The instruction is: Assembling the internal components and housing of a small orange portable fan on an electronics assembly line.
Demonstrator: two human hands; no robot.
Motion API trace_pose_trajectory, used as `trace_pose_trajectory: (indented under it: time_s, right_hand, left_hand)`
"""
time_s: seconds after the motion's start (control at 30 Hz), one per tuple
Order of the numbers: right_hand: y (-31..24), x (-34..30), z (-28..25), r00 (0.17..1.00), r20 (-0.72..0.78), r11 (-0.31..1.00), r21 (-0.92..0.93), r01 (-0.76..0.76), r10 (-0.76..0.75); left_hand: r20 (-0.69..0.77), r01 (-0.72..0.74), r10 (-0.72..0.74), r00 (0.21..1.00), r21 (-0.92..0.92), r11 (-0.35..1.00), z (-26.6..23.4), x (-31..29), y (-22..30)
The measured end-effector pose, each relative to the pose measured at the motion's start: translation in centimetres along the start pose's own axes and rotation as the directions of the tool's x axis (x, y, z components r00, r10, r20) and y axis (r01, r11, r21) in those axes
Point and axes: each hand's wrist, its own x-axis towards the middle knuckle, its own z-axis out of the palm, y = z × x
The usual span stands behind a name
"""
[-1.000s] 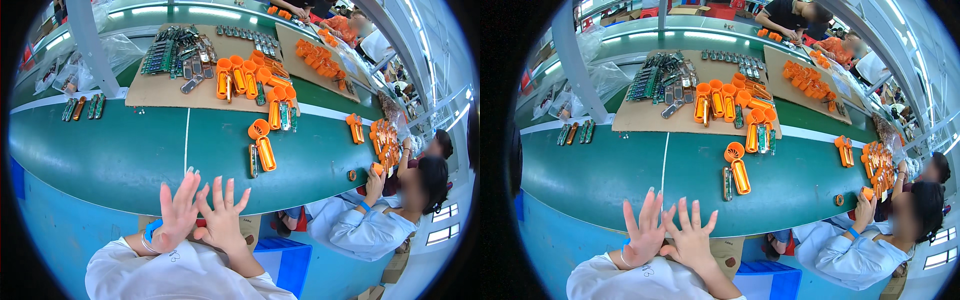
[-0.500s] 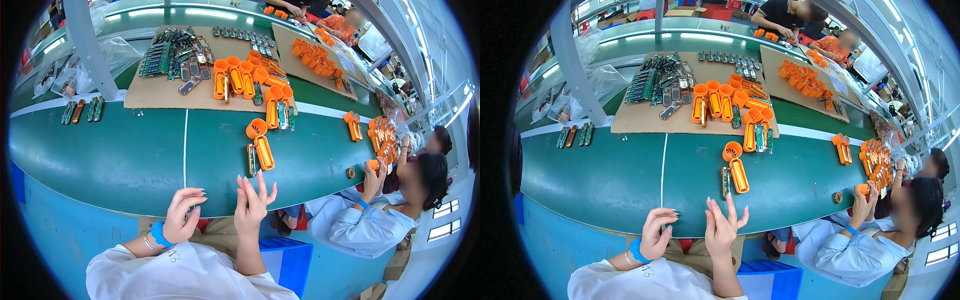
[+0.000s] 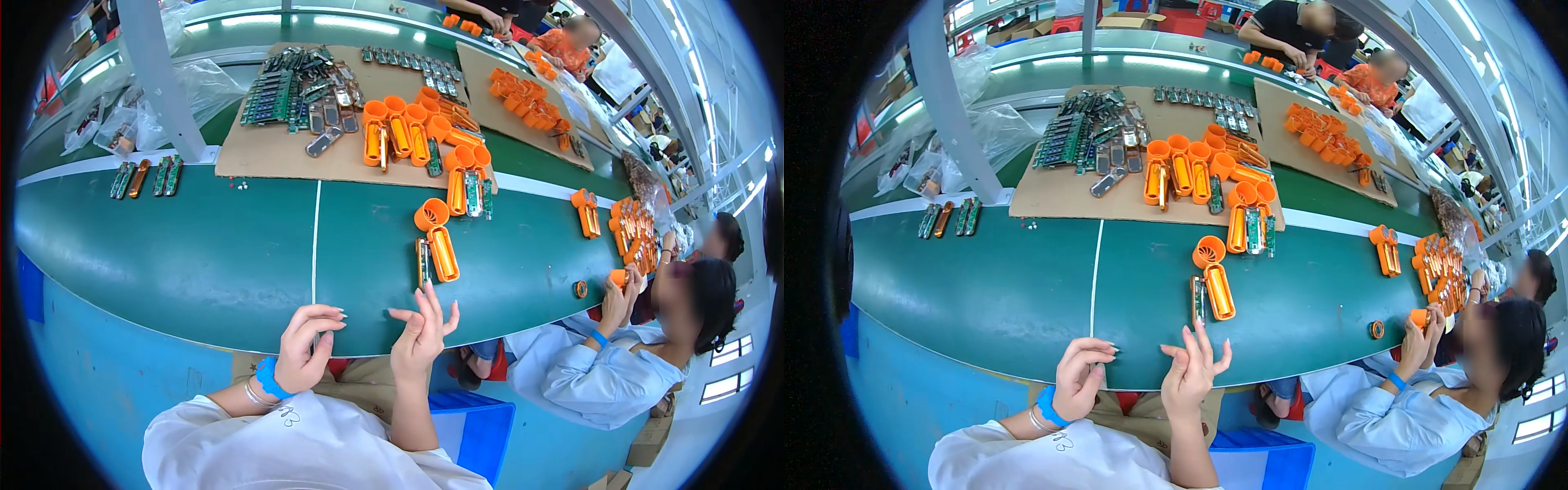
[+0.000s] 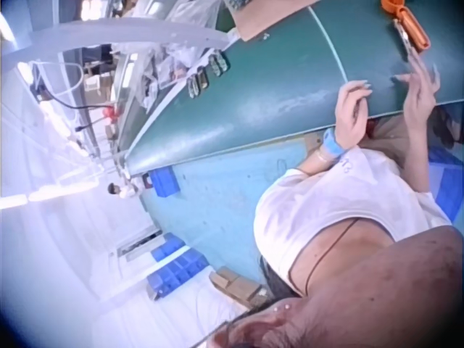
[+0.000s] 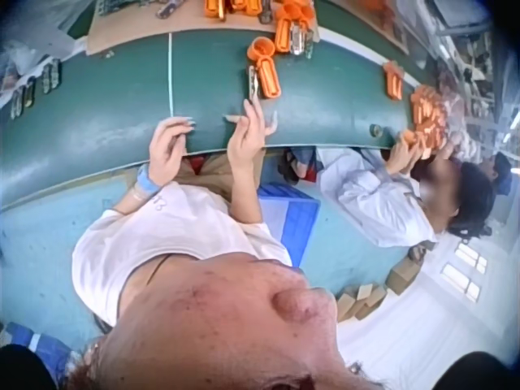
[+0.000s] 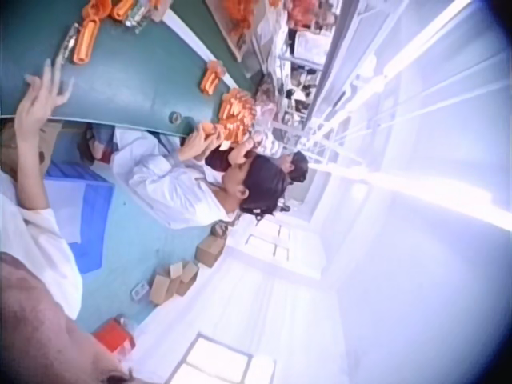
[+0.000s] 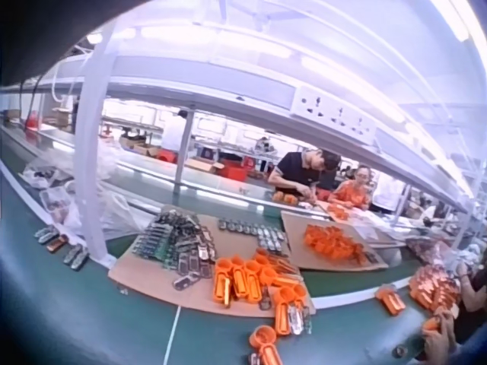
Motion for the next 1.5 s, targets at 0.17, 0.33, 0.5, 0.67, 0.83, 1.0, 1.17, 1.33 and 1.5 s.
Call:
trace_pose_trajectory:
  time_s: [0.17,0.33,0.5,0.67,0.83,1.0,1.17,1.33,1.5]
  right_hand:
    - [-0.10,0.06,0.07,1.000,-0.014,1.000,-0.018,-0.002,0.002]
    - [-0.40,0.11,-0.17,1.000,0.009,0.998,-0.056,-0.010,0.010]
    - [-0.34,0.21,-0.06,1.000,-0.014,1.000,-0.029,-0.010,0.010]
    - [-0.44,0.18,-0.04,1.000,-0.011,0.999,-0.030,-0.022,0.021]
    - [-0.36,0.11,-0.05,1.000,-0.010,0.999,-0.035,-0.020,0.019]
    - [-0.42,0.11,-0.13,1.000,-0.002,0.998,-0.061,-0.009,0.009]
    - [-0.46,0.15,-0.13,1.000,-0.004,0.998,-0.064,-0.009,0.009]
    - [-0.32,0.07,0.09,1.000,-0.029,0.998,-0.057,0.000,-0.002]
    - [-0.33,0.03,0.12,0.999,-0.033,0.998,-0.058,0.001,-0.003]
  left_hand:
    - [-0.005,0.024,-0.025,1.000,-0.062,0.998,-0.07,0.06,-0.01]
    - [0.017,0.035,-0.034,0.999,-0.046,0.998,-0.07,0.20,0.15]
    - [0.018,0.029,-0.028,0.999,-0.051,0.998,-0.16,0.20,0.00]
    - [0.019,0.021,-0.020,1.000,-0.044,0.999,-0.16,0.20,0.02]
    - [0.006,0.019,-0.019,1.000,-0.032,0.999,-0.14,0.15,0.03]
    - [0.001,0.015,-0.015,1.000,-0.028,1.000,-0.15,0.11,-0.08]
    - [-0.001,0.016,-0.016,1.000,-0.039,0.999,-0.09,0.12,-0.05]
    - [0.001,0.005,-0.005,1.000,-0.024,1.000,-0.12,0.16,0.02]
    - [0.002,0.003,-0.003,1.000,-0.040,0.999,-0.15,0.18,0.05]
